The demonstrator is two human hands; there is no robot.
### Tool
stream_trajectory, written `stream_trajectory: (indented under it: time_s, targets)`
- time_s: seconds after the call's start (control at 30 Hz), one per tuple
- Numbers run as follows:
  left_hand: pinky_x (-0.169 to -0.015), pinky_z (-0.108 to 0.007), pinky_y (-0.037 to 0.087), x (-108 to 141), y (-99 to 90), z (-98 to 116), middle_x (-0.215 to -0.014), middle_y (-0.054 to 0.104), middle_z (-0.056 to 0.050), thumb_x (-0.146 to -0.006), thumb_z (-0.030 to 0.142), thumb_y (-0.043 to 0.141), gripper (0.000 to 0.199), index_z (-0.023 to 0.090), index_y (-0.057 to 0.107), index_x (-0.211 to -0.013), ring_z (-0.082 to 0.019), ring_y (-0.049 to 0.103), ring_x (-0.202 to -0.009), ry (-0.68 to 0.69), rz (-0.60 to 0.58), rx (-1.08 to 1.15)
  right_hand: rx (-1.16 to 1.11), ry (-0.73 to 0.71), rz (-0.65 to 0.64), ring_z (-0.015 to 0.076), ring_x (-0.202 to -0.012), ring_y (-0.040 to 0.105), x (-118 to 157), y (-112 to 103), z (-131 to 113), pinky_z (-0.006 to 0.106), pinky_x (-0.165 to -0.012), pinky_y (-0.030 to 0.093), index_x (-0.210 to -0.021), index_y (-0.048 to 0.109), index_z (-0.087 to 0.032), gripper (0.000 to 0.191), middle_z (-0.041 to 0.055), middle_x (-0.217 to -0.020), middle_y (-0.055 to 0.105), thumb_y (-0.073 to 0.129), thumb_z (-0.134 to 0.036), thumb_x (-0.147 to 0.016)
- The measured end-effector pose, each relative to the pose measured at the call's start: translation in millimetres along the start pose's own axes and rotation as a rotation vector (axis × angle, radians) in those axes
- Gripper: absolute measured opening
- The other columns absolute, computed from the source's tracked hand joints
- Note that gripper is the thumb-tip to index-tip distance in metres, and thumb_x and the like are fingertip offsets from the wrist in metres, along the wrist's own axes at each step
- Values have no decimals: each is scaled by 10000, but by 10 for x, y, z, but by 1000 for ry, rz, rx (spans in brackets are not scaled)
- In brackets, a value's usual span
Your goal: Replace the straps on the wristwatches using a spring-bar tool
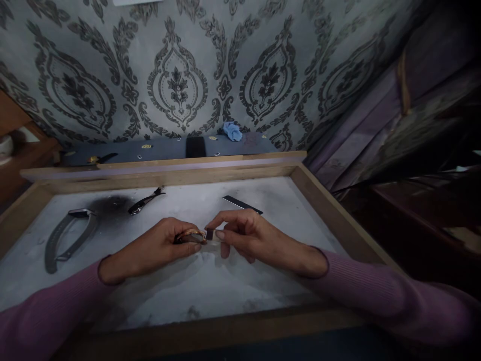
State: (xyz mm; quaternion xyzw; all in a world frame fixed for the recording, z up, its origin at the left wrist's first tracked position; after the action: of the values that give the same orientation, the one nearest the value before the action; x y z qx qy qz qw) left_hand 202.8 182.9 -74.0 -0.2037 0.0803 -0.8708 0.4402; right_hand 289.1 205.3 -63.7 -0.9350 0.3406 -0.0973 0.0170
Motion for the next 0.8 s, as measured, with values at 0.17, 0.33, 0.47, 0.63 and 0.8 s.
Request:
stream_trajectory:
  time_s: [0.17,0.33,0.47,0.63,0.8]
  targets:
    - [-519,-254,206,2,-4,-17,-599,263,68,-847,284,514,260,191,403,-630,-96,231,-557,0,1,10,2,-6,-13,20,-345,364,-9,13,6,128,-335,294,-981,640,-125,187,-21,-581,621,511,-149,-848]
    - [-518,-247,206,3,-6,-31,-595,269,71,-845,283,511,266,193,388,-626,-95,233,-554,4,2,22,7,-2,-16,22,-353,365,-8,15,-5,132,-347,298,-982,642,-124,192,-24,-583,619,510,-151,-846]
    - [-519,-246,208,-1,-3,-39,-594,265,72,-835,272,516,268,193,379,-618,-93,234,-554,0,1,12,-7,7,-12,21,-343,351,-14,15,-1,135,-341,286,-991,643,-122,197,-28,-575,615,515,-138,-842]
    - [-521,-248,211,1,-5,-32,-602,275,70,-829,256,513,234,188,405,-633,-93,239,-559,-6,4,0,-8,7,-21,23,-345,362,-22,20,-5,134,-339,294,-995,643,-119,196,-21,-580,621,509,-140,-853]
    - [-520,-246,213,5,-14,-36,-599,278,68,-834,284,511,231,183,432,-641,-94,246,-561,-10,10,-3,-1,2,-16,24,-350,361,-13,16,-15,137,-345,294,-992,657,-126,187,-22,-580,621,535,-175,-859]
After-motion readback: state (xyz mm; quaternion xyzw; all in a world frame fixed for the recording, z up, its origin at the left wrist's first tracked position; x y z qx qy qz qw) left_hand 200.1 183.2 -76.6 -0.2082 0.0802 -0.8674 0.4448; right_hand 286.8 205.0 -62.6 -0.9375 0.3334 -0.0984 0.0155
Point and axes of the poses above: each hand's wrist, its own x-axis away from the middle knuckle, its own y-axis out of the palm, z = x × y, the point moved 10 cm from there along -x, towards the middle knuckle
